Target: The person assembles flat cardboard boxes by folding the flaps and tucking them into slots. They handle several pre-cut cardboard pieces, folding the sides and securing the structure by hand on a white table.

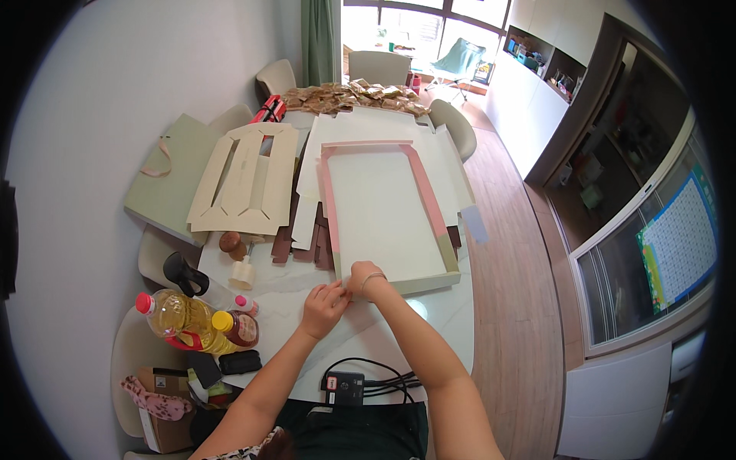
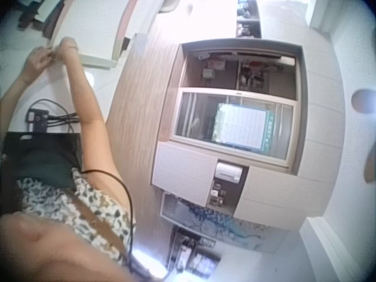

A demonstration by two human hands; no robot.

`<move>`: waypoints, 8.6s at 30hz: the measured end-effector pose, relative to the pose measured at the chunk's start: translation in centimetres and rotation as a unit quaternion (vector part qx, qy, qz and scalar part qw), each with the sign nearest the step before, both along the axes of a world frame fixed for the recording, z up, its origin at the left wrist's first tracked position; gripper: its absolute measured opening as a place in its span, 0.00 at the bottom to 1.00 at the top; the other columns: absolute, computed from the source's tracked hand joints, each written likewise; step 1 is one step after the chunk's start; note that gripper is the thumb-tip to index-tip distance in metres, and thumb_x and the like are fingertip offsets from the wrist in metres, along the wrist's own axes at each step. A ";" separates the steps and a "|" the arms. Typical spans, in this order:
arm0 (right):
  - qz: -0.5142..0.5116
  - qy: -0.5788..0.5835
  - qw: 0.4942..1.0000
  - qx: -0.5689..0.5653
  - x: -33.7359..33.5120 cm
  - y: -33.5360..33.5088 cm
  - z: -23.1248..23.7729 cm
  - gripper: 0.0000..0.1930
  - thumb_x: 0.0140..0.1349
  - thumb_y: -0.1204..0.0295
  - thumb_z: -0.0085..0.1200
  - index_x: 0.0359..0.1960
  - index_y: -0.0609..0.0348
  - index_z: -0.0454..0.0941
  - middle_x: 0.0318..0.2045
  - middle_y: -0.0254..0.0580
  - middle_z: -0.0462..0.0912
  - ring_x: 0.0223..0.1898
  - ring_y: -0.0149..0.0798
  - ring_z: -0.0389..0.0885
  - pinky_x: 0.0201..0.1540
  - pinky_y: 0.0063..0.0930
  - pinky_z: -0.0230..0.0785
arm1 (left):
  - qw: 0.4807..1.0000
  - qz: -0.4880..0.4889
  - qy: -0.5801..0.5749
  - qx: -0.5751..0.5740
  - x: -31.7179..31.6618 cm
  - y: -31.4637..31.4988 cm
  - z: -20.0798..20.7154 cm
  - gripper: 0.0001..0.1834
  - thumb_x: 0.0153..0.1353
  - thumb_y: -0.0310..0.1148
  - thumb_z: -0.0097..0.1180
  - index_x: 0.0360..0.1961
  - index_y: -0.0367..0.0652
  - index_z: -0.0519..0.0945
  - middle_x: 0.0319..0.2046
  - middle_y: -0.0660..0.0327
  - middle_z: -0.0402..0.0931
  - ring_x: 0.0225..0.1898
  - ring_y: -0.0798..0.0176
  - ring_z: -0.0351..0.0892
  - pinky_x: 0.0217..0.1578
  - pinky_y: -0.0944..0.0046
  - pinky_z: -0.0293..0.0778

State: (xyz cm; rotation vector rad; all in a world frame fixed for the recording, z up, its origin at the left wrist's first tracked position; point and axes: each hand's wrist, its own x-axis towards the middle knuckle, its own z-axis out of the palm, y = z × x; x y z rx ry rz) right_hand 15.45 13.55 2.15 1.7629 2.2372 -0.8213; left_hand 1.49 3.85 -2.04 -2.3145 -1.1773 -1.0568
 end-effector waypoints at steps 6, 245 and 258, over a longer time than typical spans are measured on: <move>-0.019 -0.064 0.997 -0.043 -2.0 -1.0 2.7 0.17 0.55 0.61 0.56 0.42 0.56 0.84 0.44 0.47 0.84 0.46 0.46 0.83 0.48 0.38 0.75 | 1.000 -0.017 -0.025 -0.007 -0.1 0.1 -0.7 0.04 0.50 0.29 0.61 0.27 0.42 0.80 0.40 0.59 0.77 0.48 0.57 0.78 0.39 0.59 0.74; 0.138 -0.211 0.962 0.104 5.6 -5.4 2.4 0.10 0.55 0.74 0.54 0.37 0.47 0.83 0.37 0.36 0.84 0.48 0.42 0.79 0.64 0.60 0.52 | 0.983 0.002 -0.064 -0.171 -5.9 6.4 1.0 0.08 0.38 0.30 0.66 0.24 0.47 0.82 0.26 0.66 0.75 0.34 0.59 0.74 0.39 0.58 0.71; 0.173 -0.031 0.954 0.244 -3.1 -3.5 -0.9 0.08 0.61 0.71 0.49 0.38 0.52 0.80 0.37 0.41 0.80 0.42 0.43 0.82 0.41 0.34 0.77 | 0.988 -0.010 0.033 -0.150 -6.2 5.9 2.9 0.02 0.42 0.26 0.60 0.18 0.46 0.80 0.23 0.63 0.74 0.32 0.58 0.76 0.30 0.58 0.74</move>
